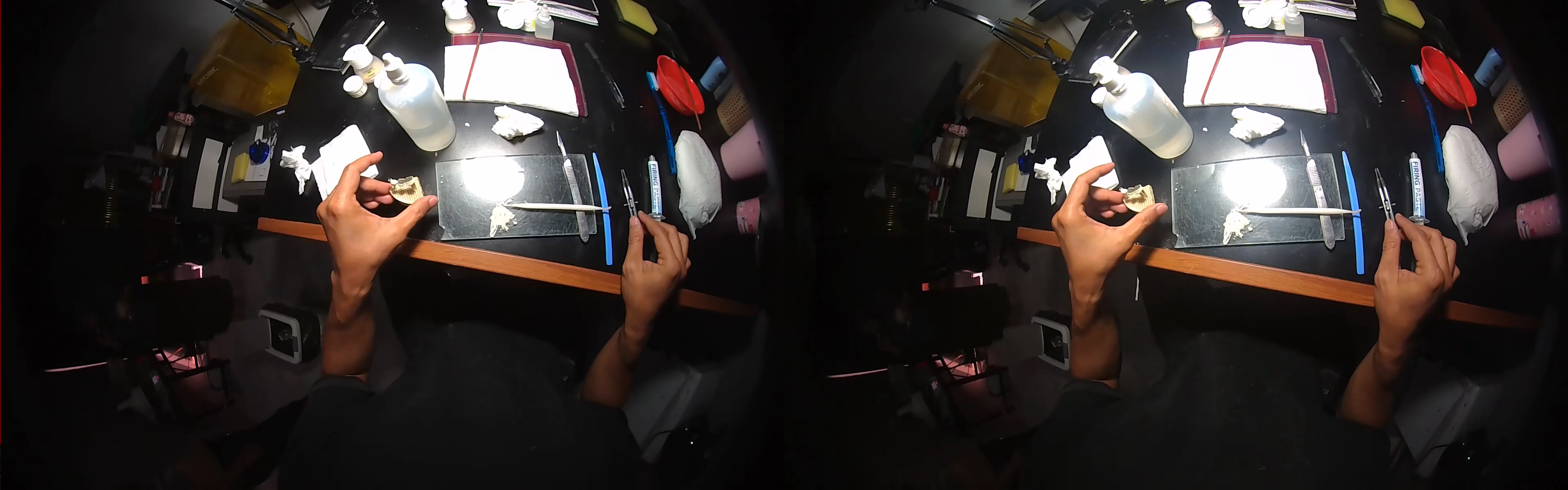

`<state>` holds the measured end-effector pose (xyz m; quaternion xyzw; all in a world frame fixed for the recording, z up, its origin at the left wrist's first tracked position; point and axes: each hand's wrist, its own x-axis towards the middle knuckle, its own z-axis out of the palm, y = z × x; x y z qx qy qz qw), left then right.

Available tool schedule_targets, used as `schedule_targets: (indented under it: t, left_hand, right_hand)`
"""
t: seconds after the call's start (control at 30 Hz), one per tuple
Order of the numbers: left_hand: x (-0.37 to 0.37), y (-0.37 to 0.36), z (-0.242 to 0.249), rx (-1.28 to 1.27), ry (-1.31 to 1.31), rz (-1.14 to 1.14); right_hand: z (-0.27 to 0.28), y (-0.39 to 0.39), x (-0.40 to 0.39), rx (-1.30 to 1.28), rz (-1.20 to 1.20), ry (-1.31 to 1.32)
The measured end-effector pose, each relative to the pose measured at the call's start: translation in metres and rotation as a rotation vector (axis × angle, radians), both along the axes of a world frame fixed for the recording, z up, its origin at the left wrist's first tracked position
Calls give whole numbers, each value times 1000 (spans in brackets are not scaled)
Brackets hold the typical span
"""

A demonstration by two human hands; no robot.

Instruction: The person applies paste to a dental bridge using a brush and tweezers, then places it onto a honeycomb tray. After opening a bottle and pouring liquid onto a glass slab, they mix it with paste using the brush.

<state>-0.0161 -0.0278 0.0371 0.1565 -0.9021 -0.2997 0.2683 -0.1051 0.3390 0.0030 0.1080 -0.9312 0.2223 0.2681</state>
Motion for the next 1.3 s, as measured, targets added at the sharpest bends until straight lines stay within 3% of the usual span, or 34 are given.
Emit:
schedule_targets:
  t: [0.53,0.67,0.8,1.0,1.3]
  left_hand:
    - [1,0,9,28,-49,46]
    - [2,0,4,-19,-29,58]
    - [3,-5,-13,-78,18,91]
    - [3,-3,-25,-140,13,119]
    - [2,-5,-29,-222,59,99]
  right_hand:
    - [0,0,0,5,-7,-26]
    - [5,-2,0,2,11,82]
    - [24,-11,6,-65,133,144]
    - [39,-46,3,-123,546,0]
    - [46,-87,-17,57,698,-40]
